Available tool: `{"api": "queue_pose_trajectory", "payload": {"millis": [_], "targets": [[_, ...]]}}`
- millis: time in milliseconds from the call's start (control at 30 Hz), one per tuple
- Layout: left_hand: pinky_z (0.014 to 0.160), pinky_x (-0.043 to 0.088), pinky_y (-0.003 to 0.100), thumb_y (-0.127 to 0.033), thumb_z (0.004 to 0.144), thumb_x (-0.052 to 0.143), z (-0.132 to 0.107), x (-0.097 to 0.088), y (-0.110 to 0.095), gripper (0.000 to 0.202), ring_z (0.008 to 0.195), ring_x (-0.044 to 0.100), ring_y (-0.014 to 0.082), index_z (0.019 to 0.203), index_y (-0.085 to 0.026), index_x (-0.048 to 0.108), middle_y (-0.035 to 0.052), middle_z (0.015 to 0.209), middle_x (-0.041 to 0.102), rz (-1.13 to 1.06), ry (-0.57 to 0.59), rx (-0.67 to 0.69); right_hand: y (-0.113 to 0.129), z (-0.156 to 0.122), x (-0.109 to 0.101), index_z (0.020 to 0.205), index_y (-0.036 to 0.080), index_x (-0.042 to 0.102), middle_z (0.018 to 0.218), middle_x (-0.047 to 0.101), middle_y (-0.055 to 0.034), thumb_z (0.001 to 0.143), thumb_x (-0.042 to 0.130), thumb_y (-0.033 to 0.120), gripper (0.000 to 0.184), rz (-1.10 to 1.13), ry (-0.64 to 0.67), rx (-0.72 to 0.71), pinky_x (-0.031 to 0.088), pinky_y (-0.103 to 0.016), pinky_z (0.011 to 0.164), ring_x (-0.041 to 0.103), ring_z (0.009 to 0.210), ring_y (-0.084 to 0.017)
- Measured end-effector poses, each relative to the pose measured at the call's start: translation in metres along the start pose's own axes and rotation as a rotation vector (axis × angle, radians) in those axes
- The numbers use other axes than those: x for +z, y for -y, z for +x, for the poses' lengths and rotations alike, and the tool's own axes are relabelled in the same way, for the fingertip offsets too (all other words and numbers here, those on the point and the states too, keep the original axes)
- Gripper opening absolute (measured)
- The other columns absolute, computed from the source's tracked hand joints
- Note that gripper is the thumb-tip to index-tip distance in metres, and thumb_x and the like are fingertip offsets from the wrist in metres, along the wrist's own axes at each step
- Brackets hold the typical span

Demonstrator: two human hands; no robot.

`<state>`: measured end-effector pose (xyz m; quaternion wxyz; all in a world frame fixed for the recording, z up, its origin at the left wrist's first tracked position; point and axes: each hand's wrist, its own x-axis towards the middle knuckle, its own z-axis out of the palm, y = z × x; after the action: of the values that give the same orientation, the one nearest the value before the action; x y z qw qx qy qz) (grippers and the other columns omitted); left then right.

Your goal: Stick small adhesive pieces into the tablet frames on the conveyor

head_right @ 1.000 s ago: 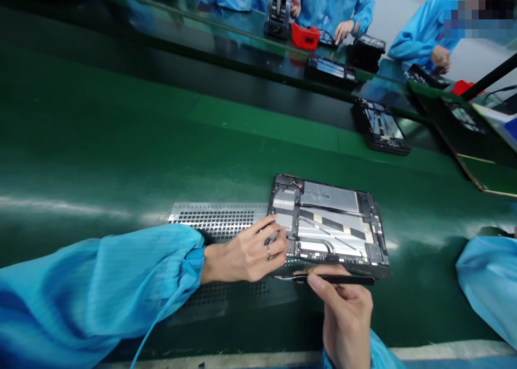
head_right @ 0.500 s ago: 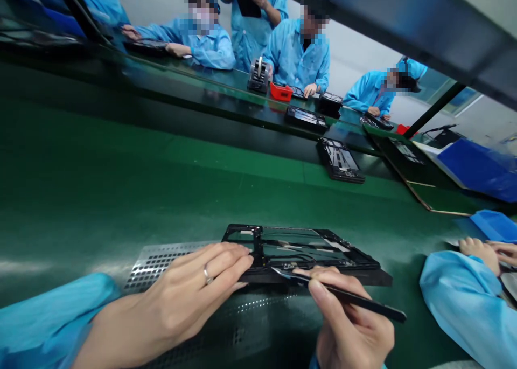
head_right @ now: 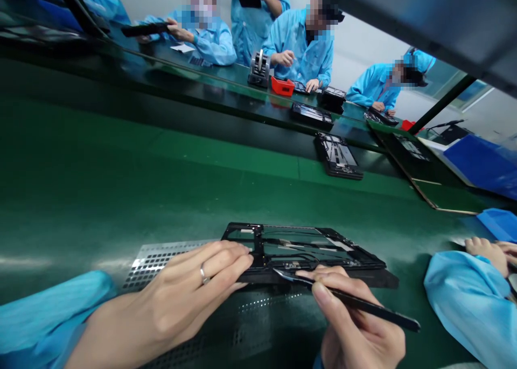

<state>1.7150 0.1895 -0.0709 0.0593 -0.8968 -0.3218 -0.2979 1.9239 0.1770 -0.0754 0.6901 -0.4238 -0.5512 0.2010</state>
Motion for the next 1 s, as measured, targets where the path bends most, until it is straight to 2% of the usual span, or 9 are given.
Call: {"api": "queue_pose_trajectory", "payload": {"millis": [133,333,600,833,1000], "targets": [[0.080,0.052,0.028,0.003,0.077,0.040,0.0005,-0.0007,-0.0016,0.034,0.088,0.060,0.0186,0.107,-0.008,0.051,0.0080,0.090,0.063,0.017,-0.007,-0.006,0.0006,0.0005,-0.0005,0.064,0.019,0.071,0.064,0.067,-0.0012,0.064,0.070,0.010,0.009,-0.024,0.004,0.017,0.055,-0.029,0.060,0.065,0.059,-0.017],[0.081,0.052,0.030,0.003,0.080,0.034,-0.0009,-0.0011,-0.0012,0.034,0.088,0.059,0.0191,0.107,-0.008,0.051,0.0083,0.090,0.063,0.011,0.009,-0.008,0.0021,-0.0023,0.0029,0.067,0.018,0.070,0.065,0.066,0.0010,0.065,0.065,0.001,0.018,-0.047,0.013,-0.047,0.055,-0.027,0.062,0.064,0.061,-0.015],[0.081,0.053,0.029,0.005,0.079,0.033,-0.0014,0.0001,0.0004,0.036,0.088,0.059,0.0182,0.108,-0.008,0.050,0.0081,0.090,0.062,-0.011,0.026,-0.004,0.0050,0.0007,0.0055,0.064,0.019,0.071,0.062,0.065,0.0004,0.065,0.066,0.005,0.015,-0.052,0.006,-0.023,0.055,-0.030,0.058,0.064,0.058,-0.017],[0.082,0.052,0.030,0.004,0.078,0.035,-0.0016,0.0000,-0.0005,0.036,0.089,0.059,0.0187,0.109,-0.008,0.049,0.0083,0.090,0.062,-0.010,0.014,-0.005,0.0036,-0.0004,0.0039,0.065,0.017,0.070,0.066,0.066,0.0021,0.062,0.061,-0.003,0.022,-0.071,0.032,-0.100,0.054,-0.025,0.061,0.064,0.061,-0.013],[0.081,0.052,0.030,0.005,0.079,0.032,0.0000,-0.0007,0.0000,0.037,0.088,0.060,0.0191,0.109,-0.007,0.049,0.0086,0.090,0.062,-0.001,0.000,0.006,0.0027,0.0003,0.0062,0.066,0.017,0.070,0.067,0.067,0.0017,0.063,0.063,-0.002,0.021,-0.081,0.029,-0.095,0.054,-0.028,0.061,0.064,0.061,-0.015]]}}
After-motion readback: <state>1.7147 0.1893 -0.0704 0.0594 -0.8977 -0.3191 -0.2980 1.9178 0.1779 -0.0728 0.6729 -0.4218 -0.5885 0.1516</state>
